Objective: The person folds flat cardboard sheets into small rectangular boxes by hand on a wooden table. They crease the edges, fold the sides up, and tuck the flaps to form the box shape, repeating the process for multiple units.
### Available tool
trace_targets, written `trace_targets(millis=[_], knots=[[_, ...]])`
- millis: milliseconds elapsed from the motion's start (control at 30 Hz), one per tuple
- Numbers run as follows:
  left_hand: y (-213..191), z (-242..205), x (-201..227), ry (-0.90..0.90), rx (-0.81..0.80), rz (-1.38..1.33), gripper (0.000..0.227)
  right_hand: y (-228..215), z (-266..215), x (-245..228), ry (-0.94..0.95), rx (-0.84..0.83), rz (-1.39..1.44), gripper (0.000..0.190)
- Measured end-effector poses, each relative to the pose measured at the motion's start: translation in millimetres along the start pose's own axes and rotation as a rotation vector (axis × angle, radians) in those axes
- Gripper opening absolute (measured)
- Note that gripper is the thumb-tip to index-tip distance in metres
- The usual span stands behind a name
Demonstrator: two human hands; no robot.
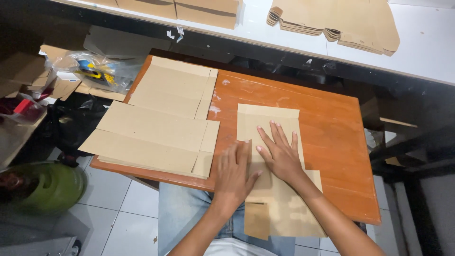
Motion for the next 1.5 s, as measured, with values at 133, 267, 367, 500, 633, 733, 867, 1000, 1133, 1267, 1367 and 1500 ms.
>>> trace_targets(millis=[133,267,367,500,633,733,867,1000,1133,1267,1367,1500], knots=[[-3,10,9,-0.221,-0.203,0.041,0.091,-8,-14,-4,0.066,-0.006,0.187,0.068],[-7,19,17,-0.226,-0.181,-0.108,0.085,-8,-12,5,0.089,0.068,0.359,0.063],[-1,19,18,-0.139,-0.089,-0.296,0.081,-11,-12,6,0.068,0.124,0.439,0.053],[28,13,9,-0.047,-0.095,-0.077,0.077,-30,-12,-2,0.104,0.086,0.501,0.054],[56,8,5,-0.006,-0.181,0.206,0.082,-37,-6,-29,-0.151,-0.011,0.423,0.056],[57,7,3,0.002,-0.211,0.163,0.078,-13,16,-20,-0.251,-0.123,0.211,0.061],[56,7,4,-0.008,-0.245,0.228,0.076,-3,38,-13,-0.24,-0.109,-0.005,0.056],[58,6,2,-0.007,-0.228,0.228,0.075,5,60,-13,-0.184,-0.028,-0.113,0.065],[61,7,3,-0.012,-0.234,0.252,0.074,-2,58,-16,-0.176,-0.089,-0.107,0.071],[61,8,1,-0.029,-0.267,0.206,0.073,-15,38,-25,-0.146,-0.197,-0.093,0.066],[64,6,1,-0.051,-0.301,0.161,0.074,-19,29,-25,-0.076,-0.294,0.001,0.061],[75,5,-1,-0.026,-0.249,0.262,0.077,-10,38,-28,-0.072,-0.186,-0.08,0.065]])
Point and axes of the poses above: each hand's wrist, its own z-axis towards the middle knuckle, its own y-axis out of the palm, x = y × z, the point moved 2 cm from there along z, towards the middle knuckle, and after that the axes turned 9 degrees about x, right-handed, at the moved point
